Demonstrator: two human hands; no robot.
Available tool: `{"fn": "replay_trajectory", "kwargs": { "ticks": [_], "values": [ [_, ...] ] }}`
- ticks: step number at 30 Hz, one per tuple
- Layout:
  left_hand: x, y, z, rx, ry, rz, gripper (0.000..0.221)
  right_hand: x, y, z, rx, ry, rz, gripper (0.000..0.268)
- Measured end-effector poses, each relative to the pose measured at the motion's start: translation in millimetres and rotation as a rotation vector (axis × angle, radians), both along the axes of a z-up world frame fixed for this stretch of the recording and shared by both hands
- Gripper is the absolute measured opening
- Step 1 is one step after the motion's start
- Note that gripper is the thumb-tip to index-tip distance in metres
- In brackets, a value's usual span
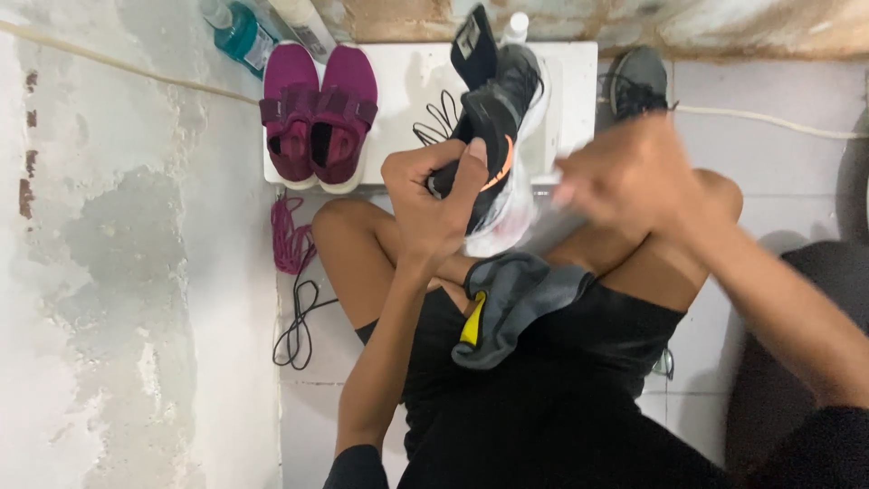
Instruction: Scrubbing the sole of a sneaker with a toothbrush and cleaning solution to remove dirt.
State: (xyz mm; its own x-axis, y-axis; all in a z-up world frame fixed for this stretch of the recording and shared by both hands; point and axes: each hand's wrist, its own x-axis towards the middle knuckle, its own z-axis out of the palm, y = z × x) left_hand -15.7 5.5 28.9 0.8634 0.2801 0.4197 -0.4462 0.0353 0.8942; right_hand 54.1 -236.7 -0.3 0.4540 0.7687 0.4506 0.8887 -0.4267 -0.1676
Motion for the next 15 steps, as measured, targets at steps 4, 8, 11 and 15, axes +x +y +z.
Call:
{"fn": "replay_trajectory", "kwargs": {
  "ticks": [4, 8, 11, 15],
  "values": [
    [-0.2, 0.1, -4.1, -0.031, 0.003, 0.052, 0.034, 18.9, -4.6, 14.9, -0.040, 0.048, -0.075, 0.062],
    [-2.1, -2.5, -8.1, -0.026, 0.005, 0.067, 0.029, 14.3, 0.3, -0.5, 0.060, 0.115, 0.017, 0.061],
    [-2.1, 2.4, -5.7, -0.010, -0.006, 0.064, 0.031, 19.3, -3.9, -12.2, 0.118, 0.107, -0.023, 0.061],
    [-1.8, 4.8, 2.5, -0.040, -0.031, 0.013, 0.039, -19.4, 18.8, -2.7, 0.174, 0.122, 0.058, 0.060]
  ]
}}
